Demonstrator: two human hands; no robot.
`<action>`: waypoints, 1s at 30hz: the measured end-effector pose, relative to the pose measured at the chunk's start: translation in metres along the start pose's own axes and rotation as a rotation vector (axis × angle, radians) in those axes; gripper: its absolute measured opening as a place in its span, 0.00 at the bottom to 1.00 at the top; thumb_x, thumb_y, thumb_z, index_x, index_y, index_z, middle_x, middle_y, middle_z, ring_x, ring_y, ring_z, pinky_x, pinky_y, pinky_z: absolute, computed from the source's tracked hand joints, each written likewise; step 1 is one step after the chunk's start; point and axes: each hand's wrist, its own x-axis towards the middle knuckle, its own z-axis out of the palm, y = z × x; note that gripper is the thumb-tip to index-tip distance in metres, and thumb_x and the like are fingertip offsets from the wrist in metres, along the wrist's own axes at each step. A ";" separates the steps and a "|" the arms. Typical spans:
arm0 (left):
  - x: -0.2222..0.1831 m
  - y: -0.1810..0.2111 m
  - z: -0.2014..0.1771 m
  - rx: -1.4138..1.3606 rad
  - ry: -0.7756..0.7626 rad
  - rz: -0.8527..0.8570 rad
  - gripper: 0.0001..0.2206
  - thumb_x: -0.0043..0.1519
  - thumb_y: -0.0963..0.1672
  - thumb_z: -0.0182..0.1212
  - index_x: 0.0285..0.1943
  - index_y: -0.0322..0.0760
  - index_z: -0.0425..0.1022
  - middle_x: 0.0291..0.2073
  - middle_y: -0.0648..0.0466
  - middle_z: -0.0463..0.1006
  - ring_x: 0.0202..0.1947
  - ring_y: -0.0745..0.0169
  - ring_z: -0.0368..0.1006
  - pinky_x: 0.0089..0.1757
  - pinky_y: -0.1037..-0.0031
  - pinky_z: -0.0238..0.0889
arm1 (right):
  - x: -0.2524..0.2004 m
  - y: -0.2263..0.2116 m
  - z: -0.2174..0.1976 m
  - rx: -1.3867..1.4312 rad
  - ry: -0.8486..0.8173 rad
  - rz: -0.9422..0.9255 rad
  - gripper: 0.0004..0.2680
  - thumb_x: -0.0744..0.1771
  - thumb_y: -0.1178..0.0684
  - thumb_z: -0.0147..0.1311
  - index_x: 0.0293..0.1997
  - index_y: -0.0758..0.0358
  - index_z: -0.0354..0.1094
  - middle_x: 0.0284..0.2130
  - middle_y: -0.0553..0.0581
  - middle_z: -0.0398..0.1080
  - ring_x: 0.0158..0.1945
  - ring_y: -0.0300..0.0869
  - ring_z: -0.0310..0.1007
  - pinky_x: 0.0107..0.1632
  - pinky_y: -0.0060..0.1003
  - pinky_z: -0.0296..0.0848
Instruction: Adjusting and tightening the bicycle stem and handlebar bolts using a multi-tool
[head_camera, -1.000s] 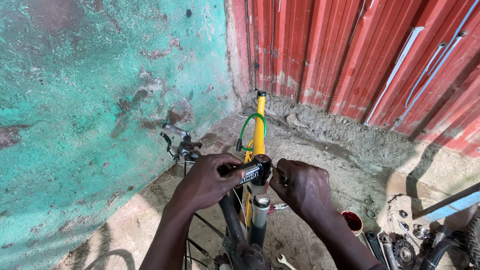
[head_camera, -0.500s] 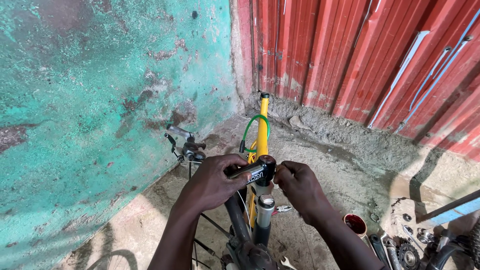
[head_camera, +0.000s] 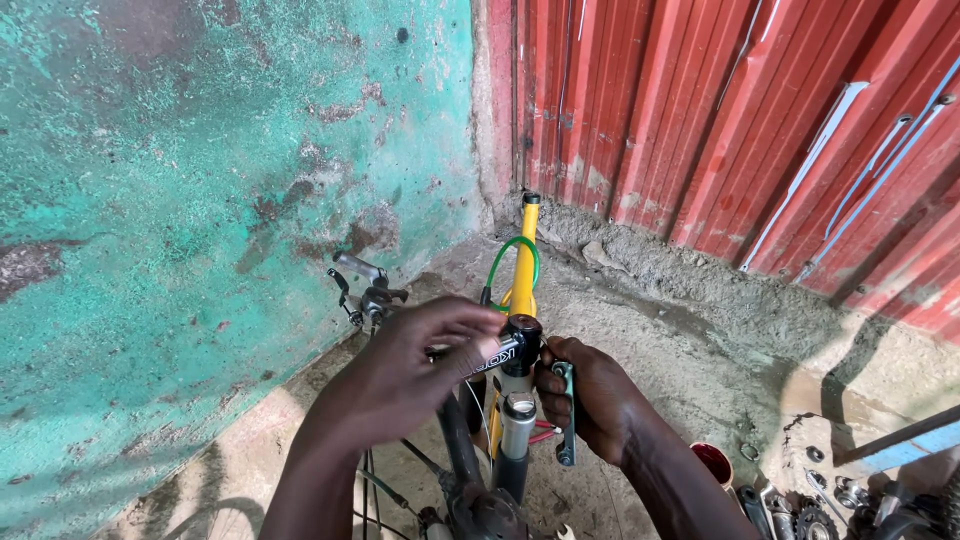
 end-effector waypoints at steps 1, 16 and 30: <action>-0.003 0.004 0.004 0.159 -0.014 -0.014 0.19 0.61 0.54 0.56 0.56 0.49 0.80 0.57 0.57 0.82 0.57 0.60 0.78 0.55 0.65 0.68 | -0.003 -0.001 0.003 -0.014 0.000 -0.007 0.08 0.70 0.49 0.40 0.33 0.55 0.58 0.18 0.48 0.51 0.19 0.37 0.43 0.24 0.35 0.45; 0.017 -0.047 0.018 0.341 0.039 -0.054 0.22 0.58 0.41 0.60 0.62 0.54 0.77 0.58 0.58 0.81 0.51 0.57 0.79 0.49 0.68 0.68 | -0.017 -0.027 -0.026 -0.852 -0.023 -0.359 0.05 0.71 0.54 0.50 0.47 0.60 0.71 0.25 0.57 0.68 0.24 0.42 0.64 0.29 0.36 0.67; 0.010 -0.046 0.012 0.283 0.043 -0.214 0.20 0.61 0.42 0.58 0.62 0.59 0.77 0.53 0.59 0.82 0.22 0.64 0.67 0.32 0.68 0.62 | 0.007 -0.013 -0.057 -0.402 0.092 -0.217 0.08 0.71 0.57 0.47 0.50 0.73 0.68 0.36 0.71 0.73 0.38 0.56 0.73 0.44 0.45 0.70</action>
